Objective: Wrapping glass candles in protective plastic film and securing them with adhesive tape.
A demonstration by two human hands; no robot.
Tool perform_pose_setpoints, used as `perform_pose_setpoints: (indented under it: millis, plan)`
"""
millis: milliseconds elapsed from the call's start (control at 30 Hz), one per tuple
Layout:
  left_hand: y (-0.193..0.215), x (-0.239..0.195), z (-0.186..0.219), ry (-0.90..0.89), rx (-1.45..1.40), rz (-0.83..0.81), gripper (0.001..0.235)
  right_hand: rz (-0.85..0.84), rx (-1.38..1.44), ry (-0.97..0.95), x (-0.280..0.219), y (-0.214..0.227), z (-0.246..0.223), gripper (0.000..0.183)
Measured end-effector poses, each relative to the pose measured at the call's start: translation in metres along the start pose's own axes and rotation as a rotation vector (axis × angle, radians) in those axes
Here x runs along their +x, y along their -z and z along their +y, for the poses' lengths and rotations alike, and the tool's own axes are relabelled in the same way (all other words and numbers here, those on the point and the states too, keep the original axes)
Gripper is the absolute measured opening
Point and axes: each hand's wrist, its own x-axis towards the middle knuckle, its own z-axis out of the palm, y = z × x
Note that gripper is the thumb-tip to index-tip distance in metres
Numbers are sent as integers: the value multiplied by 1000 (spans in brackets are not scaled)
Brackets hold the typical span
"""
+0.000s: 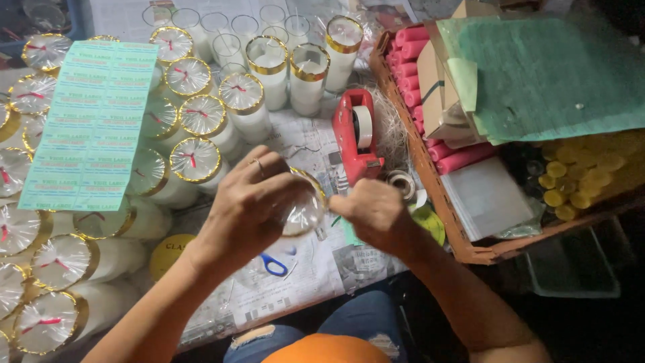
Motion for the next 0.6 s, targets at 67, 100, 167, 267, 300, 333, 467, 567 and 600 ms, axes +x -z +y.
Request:
perform_pose_setpoints:
  millis: [67,100,167,267,300,333,467,567,600]
  plan:
    - [-6,4,-12,-57,45,-11,22,27,104,-107,0,-16,-19,15]
    - [-8,6,-18,-112,101,-14,21,53,215,-202,3,-25,-28,8]
    - [-8,22,-13,-132,121,18,20,270,946,-557,-2,-55,-54,13]
    - [-8,42,0,-165,47,84,16,437,1979,-959,15,-68,-86,24]
    - [-9,48,6,-179,-46,117,14,380,2276,-1004,24,-66,-95,37]
    - [-2,55,17,-177,-46,117,14,379,2278,-1005,26,-67,-91,37]
    - [12,75,48,-39,-458,114,12,306,1723,-869,19,-45,-71,38]
    - [11,71,54,2,-482,62,7,216,1272,-737,-1,-8,-52,40]
    - [11,69,54,2,-451,41,6,177,1051,-660,-7,3,-45,41]
